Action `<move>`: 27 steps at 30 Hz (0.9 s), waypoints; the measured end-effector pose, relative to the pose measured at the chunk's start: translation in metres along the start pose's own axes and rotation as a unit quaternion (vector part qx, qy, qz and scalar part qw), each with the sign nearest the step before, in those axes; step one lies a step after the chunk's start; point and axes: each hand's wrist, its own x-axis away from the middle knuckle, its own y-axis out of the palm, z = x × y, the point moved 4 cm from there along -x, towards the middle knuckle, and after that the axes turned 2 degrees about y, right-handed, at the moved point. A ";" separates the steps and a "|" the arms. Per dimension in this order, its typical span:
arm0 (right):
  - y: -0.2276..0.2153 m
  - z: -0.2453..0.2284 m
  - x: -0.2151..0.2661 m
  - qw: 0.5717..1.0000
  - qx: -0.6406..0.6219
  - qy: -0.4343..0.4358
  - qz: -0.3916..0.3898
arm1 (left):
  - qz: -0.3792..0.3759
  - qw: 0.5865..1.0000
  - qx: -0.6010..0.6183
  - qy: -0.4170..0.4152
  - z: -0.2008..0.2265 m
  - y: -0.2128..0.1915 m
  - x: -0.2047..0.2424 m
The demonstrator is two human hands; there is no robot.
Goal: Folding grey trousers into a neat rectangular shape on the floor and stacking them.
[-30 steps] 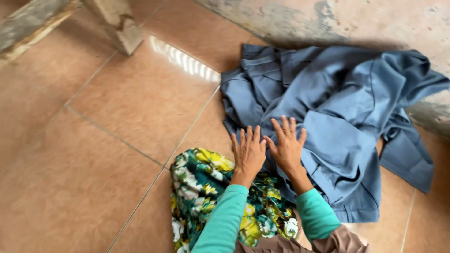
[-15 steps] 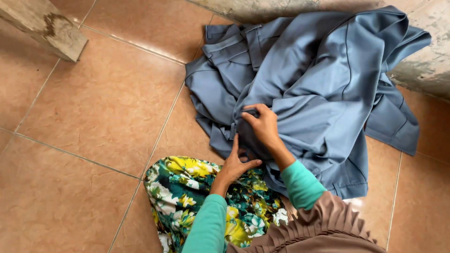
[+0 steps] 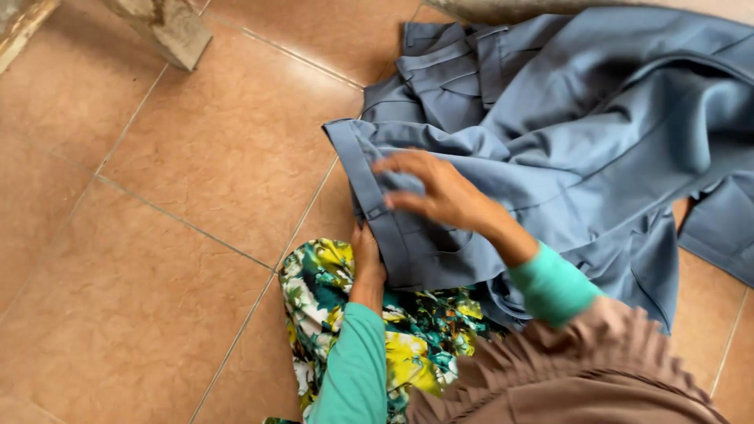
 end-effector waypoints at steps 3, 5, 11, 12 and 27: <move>0.022 0.017 0.066 0.970 0.225 -0.006 -0.093 | -0.023 0.991 0.107 -0.077 0.023 0.026 0.030; 0.051 0.024 0.106 0.938 0.337 -0.018 -0.082 | -0.024 0.988 0.124 -0.091 0.025 0.023 0.029; 0.091 0.081 0.146 0.899 0.435 -0.020 0.039 | -0.056 0.991 0.121 0.022 0.059 0.024 0.048; 0.090 0.083 0.139 0.905 0.420 -0.033 0.065 | -0.069 0.990 0.111 0.060 0.061 0.021 0.046; -0.060 0.025 -0.020 0.899 0.322 -0.030 0.294 | -0.219 0.861 -0.389 0.243 0.117 0.028 0.096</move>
